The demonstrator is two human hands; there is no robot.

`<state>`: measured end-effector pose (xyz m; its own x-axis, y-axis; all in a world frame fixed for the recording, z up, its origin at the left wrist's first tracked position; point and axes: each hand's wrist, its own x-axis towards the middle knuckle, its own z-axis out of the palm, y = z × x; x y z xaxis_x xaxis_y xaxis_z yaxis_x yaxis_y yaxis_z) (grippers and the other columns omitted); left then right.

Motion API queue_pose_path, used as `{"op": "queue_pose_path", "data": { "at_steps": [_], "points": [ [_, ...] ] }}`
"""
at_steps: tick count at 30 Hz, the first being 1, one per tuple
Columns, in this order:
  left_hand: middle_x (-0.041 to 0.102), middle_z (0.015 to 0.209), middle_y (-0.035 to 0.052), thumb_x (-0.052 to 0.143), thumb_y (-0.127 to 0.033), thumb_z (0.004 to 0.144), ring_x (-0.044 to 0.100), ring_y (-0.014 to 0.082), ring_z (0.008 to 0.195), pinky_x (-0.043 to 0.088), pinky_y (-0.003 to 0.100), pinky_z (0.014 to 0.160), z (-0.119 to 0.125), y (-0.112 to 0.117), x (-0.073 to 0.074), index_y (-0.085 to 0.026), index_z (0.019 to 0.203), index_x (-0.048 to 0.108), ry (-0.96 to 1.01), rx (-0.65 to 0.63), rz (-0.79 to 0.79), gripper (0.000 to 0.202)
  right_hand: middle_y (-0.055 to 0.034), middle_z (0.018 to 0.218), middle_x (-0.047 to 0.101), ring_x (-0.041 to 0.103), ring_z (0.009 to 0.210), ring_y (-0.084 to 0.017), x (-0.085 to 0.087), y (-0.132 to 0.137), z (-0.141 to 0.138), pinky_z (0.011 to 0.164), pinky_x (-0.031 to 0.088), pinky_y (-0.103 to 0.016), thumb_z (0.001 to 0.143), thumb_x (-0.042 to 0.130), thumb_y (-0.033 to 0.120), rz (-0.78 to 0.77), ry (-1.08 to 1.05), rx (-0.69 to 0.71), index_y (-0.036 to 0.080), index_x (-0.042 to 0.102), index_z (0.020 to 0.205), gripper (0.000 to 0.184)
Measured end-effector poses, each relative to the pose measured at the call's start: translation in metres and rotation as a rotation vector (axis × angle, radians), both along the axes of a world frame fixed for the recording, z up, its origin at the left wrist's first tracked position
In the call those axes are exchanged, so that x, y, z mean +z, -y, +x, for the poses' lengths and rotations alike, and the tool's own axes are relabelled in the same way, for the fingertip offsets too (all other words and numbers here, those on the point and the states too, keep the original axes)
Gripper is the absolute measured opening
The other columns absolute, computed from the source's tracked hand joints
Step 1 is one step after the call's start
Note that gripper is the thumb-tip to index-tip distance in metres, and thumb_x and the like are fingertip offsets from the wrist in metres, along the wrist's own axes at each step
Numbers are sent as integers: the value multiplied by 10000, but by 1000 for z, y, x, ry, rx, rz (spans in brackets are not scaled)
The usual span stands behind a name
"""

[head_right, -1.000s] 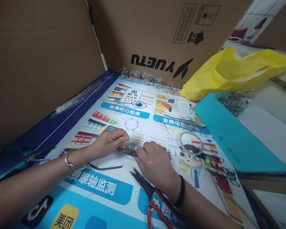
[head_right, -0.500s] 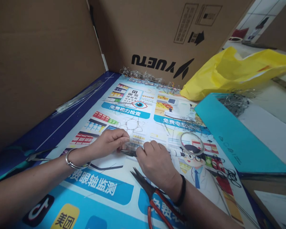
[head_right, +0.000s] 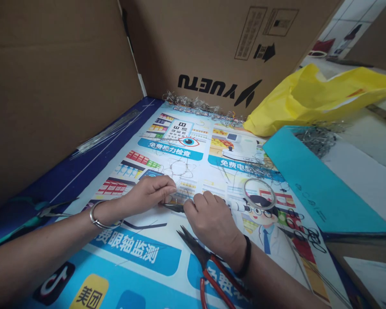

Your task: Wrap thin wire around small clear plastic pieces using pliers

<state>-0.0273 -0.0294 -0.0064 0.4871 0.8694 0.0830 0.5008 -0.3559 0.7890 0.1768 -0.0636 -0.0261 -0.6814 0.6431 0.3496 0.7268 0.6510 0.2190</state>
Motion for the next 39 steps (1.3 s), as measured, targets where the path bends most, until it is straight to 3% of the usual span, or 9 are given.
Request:
{"op": "queue_pose_path", "data": {
  "at_steps": [11, 27, 34, 39],
  "points": [
    [548, 554, -43, 436, -280, 879, 510, 82, 544, 384, 189, 543, -1, 1, -2, -175, 734, 559, 25, 15, -39, 217, -24, 666, 463, 363, 670, -180, 3, 1, 1, 596, 203, -327, 805, 528, 194, 65, 15, 9, 206, 509, 707, 100],
    [498, 527, -60, 467, -333, 846, 481, 65, 438, 388, 181, 450, 1, 4, 0, -173, 690, 513, 222, 79, -362, 227, -25, 660, 452, 356, 669, -167, 6, 0, 1, 594, 208, -313, 834, 475, 164, 109, 18, 35, 190, 553, 752, 116],
    [505, 526, -57, 454, -348, 852, 496, 77, 436, 381, 187, 445, 2, 4, -2, -176, 710, 517, 213, 71, -363, 232, -27, 669, 468, 373, 673, -168, 2, 1, 2, 599, 224, -308, 829, 484, 169, 75, 15, 34, 190, 545, 745, 106],
    [515, 518, -54, 424, -319, 870, 500, 81, 468, 383, 189, 482, 1, 4, 1, -178, 698, 521, 118, 69, -252, 243, -31, 669, 512, 414, 667, -166, 5, 4, -2, 579, 234, -294, 817, 523, 224, -39, -64, 12, 189, 537, 699, 123]
  ]
}}
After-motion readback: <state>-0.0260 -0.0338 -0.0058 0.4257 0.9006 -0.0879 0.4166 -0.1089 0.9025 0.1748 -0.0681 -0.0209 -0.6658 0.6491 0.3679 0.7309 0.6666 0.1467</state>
